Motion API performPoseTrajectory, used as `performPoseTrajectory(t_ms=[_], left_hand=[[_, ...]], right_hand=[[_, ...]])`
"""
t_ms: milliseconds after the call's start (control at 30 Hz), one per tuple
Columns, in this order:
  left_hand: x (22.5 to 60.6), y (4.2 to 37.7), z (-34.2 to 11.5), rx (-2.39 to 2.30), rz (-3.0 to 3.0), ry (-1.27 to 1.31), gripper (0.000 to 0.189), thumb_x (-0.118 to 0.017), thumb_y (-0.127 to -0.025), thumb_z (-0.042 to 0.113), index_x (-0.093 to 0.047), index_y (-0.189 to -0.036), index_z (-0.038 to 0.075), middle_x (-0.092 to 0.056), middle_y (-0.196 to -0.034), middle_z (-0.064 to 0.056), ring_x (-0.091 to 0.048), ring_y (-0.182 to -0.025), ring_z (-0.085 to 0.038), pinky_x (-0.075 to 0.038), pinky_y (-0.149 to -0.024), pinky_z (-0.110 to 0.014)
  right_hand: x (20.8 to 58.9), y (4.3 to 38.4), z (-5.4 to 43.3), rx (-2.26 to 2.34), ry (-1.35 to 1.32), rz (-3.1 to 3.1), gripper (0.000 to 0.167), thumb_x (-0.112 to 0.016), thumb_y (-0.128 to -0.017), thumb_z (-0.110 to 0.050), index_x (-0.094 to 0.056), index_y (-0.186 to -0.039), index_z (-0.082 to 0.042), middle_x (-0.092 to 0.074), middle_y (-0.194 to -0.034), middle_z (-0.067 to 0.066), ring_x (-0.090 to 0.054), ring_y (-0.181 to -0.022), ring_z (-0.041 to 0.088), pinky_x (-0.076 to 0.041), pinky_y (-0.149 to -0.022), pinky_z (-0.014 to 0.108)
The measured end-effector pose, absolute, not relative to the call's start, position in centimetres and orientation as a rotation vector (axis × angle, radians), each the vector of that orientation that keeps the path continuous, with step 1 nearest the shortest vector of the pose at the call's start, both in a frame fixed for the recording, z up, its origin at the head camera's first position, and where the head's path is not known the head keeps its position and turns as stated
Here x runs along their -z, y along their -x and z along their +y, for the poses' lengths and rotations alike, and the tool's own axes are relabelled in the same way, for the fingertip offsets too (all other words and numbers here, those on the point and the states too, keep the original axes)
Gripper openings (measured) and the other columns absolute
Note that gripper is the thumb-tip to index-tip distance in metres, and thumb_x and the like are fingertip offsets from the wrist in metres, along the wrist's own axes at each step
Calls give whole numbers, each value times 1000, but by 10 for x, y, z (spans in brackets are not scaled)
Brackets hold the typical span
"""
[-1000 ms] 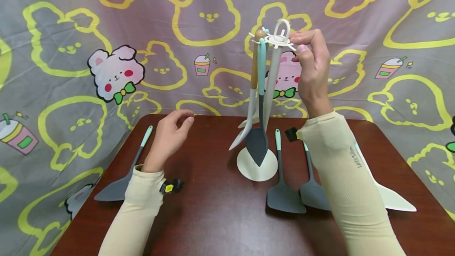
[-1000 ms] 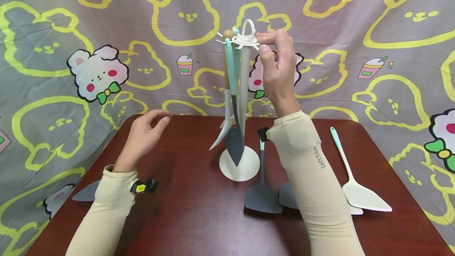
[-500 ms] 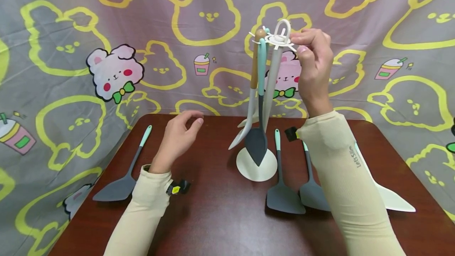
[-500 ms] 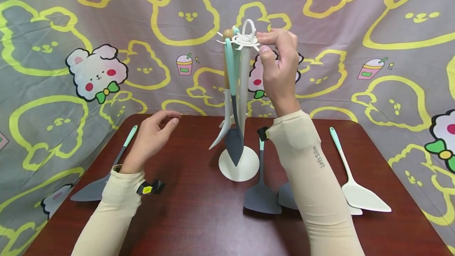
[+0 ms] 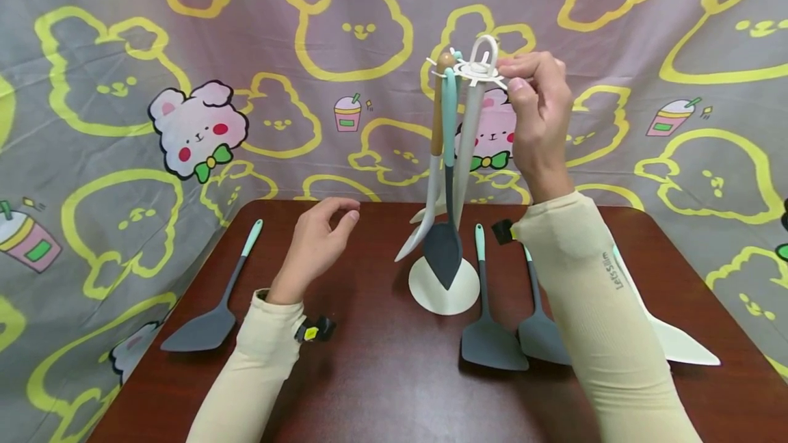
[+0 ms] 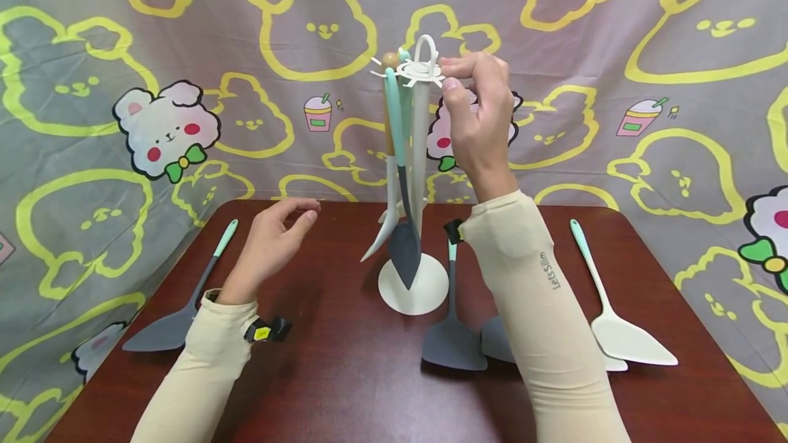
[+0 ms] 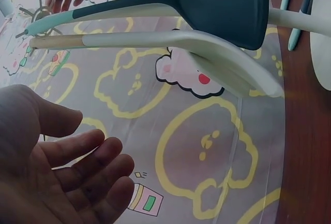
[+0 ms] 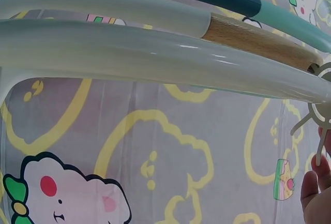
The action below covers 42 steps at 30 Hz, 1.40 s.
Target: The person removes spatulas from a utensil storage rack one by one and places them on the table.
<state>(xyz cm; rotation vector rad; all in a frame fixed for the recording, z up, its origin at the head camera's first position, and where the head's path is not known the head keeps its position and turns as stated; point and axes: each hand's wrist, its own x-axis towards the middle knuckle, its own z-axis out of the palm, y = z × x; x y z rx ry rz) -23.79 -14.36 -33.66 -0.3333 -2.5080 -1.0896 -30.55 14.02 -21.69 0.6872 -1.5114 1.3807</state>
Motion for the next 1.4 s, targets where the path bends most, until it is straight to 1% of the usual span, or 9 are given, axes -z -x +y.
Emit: performPoseTrajectory(t_ms=[200,333,433,567,700,833,900,1167,1400], left_hand=[[338,238,-136,1139,-2475,351,23,-60,-97,17,-69,-116,7,-70,-115,-9,-64,-106,-25,-52,-89,-45],[342,239,-129,1142,-2469,371,22,-61,-96,16,-70,-114,8,-71,-112,-8,-65,-100,-23,-52,-87,-43],[344,240,-124,1130,-2467,379,22,-62,-95,16,-71,-113,8,-71,-113,-8,-65,-102,-23,-52,-88,-42],[341,240,-114,1135,-2449,414,21,-62,-95,16,-71,-112,7,-71,-110,-8,-66,-101,-23,-53,-90,-42],[335,241,-101,1148,-2413,475,21,-62,-94,15,-71,-112,7,-71,-106,-8,-65,-96,-22,-54,-86,-41],[332,241,-90,1168,-2379,503,20,-62,-95,14,-72,-111,9,-71,-106,-6,-63,-92,-19,-53,-80,-35],[332,241,-85,1178,-2362,516,19,-62,-95,13,-72,-110,9,-71,-106,-6,-63,-91,-18,-53,-78,-35],[334,245,-65,1179,-2288,589,18,-61,-95,12,-72,-108,7,-71,-102,-7,-61,-81,-17,-51,-68,-30],[325,249,-48,1183,-2213,612,20,-61,-95,10,-71,-112,6,-72,-100,-7,-64,-82,-16,-52,-70,-28]], right_hand=[[214,306,138,-1422,-716,-1471,45,-45,-79,-24,-63,-88,17,-68,-92,-18,-60,-101,9,-45,-94,24],[216,305,138,-1462,-736,-1447,40,-46,-80,-19,-64,-89,16,-69,-92,-16,-62,-99,10,-49,-89,23],[217,305,139,-1477,-738,-1465,37,-46,-81,-18,-65,-90,13,-69,-93,-15,-62,-99,11,-48,-87,23],[218,306,140,-1478,-736,-1493,38,-46,-81,-21,-66,-91,10,-68,-95,-15,-61,-101,11,-47,-91,25],[218,307,140,-1449,-718,-1510,43,-45,-80,-26,-64,-92,11,-66,-94,-16,-60,-102,9,-45,-95,26],[218,306,139,-1439,-697,-1524,41,-44,-82,-21,-63,-93,13,-66,-94,-18,-60,-102,8,-45,-95,26],[217,306,138,-1438,-691,-1526,39,-43,-82,-18,-63,-94,13,-66,-94,-18,-60,-103,8,-45,-94,25],[217,306,139,-1447,-687,-1517,37,-42,-80,-20,-65,-91,8,-65,-94,-18,-60,-103,8,-46,-94,25],[217,305,138,-1455,-679,-1505,36,-41,-80,-20,-65,-89,5,-64,-93,-17,-60,-102,9,-45,-93,25]])
